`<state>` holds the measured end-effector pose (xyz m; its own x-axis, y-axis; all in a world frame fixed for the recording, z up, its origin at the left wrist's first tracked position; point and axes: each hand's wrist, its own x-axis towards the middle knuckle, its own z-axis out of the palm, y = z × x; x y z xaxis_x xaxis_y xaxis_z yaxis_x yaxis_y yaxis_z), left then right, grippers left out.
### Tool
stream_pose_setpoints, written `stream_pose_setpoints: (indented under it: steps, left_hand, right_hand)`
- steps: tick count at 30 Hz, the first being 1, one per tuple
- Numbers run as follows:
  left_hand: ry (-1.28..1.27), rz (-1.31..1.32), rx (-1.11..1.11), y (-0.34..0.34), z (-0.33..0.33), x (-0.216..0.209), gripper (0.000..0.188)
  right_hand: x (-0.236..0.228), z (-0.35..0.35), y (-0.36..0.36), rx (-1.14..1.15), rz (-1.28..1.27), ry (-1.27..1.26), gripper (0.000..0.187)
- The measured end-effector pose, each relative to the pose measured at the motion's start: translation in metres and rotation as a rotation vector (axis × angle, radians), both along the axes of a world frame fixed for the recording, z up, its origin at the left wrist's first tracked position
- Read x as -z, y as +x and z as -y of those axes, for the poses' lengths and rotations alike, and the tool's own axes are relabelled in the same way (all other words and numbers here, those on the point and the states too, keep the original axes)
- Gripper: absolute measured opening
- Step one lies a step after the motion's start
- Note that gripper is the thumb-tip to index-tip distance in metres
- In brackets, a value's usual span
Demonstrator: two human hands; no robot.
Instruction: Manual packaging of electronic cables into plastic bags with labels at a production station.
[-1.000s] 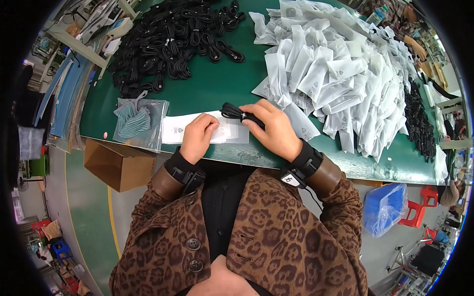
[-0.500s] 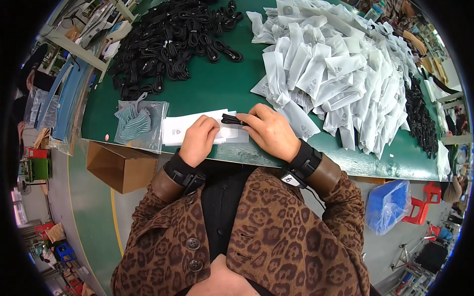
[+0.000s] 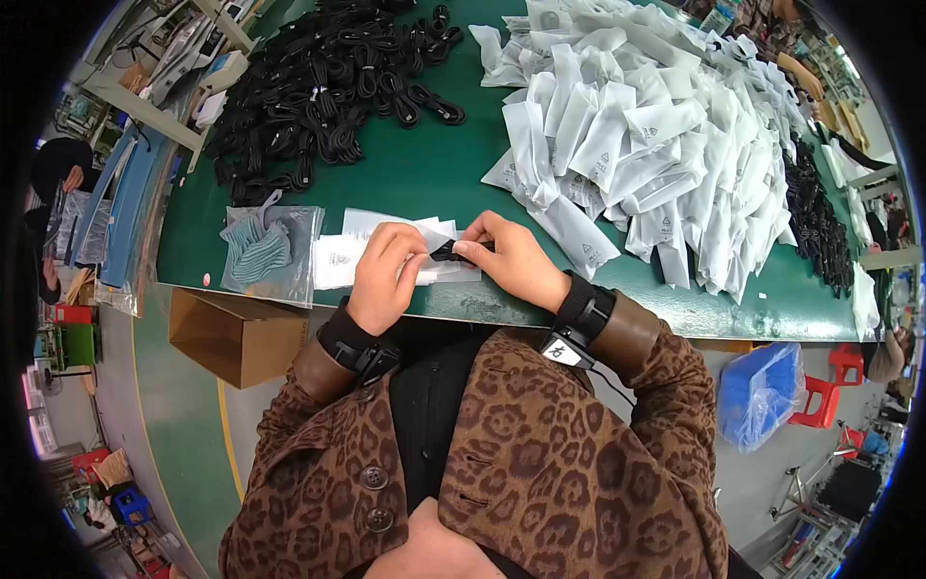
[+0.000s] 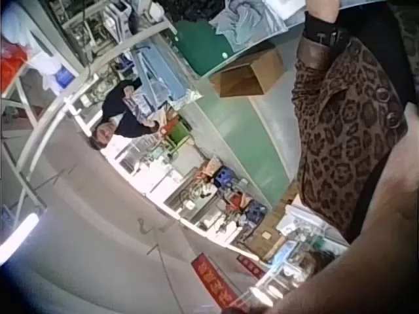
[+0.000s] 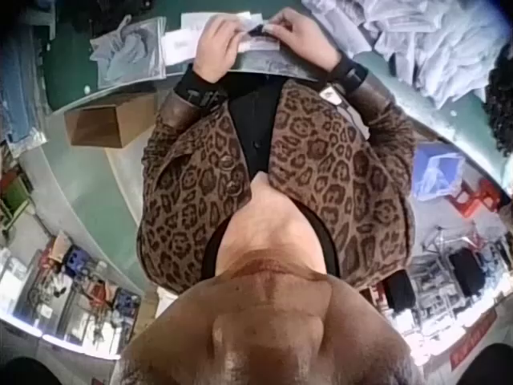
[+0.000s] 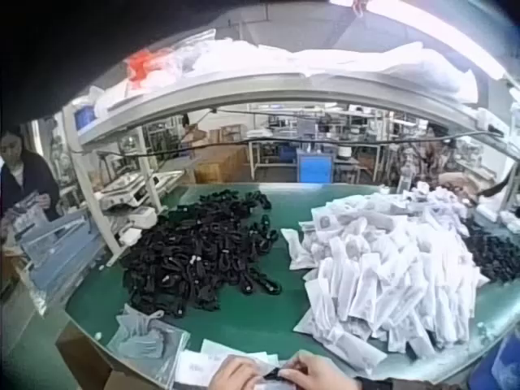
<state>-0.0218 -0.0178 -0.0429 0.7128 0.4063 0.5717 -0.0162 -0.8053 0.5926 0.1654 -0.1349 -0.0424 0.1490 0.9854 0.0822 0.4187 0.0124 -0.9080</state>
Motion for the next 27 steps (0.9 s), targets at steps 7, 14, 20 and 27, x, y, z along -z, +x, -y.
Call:
stream_pose_setpoints:
  steps: [7, 14, 20, 27]
  left_hand:
    - [-0.272, 0.008, -0.034, 0.000, -0.011, -0.024, 0.005]
    - [-0.895, 0.208, 0.129, 0.012, -0.031, -0.041, 0.010]
    - [-0.967, 0.240, 0.193, 0.033, -0.026, -0.056, 0.012]
    - [-0.143, -0.258, -0.016, -0.011, -0.019, 0.004, 0.017]
  right_hand:
    - [-0.020, -0.009, -0.004, -0.077, 0.211, 0.415, 0.031]
    - [-0.053, -0.022, -0.007, 0.003, 0.181, 0.542, 0.035]
    - [-0.054, -0.035, 0.020, 0.144, 0.430, 0.698, 0.023]
    - [-0.085, -0.057, 0.095, 0.663, 0.948, 0.549, 0.030]
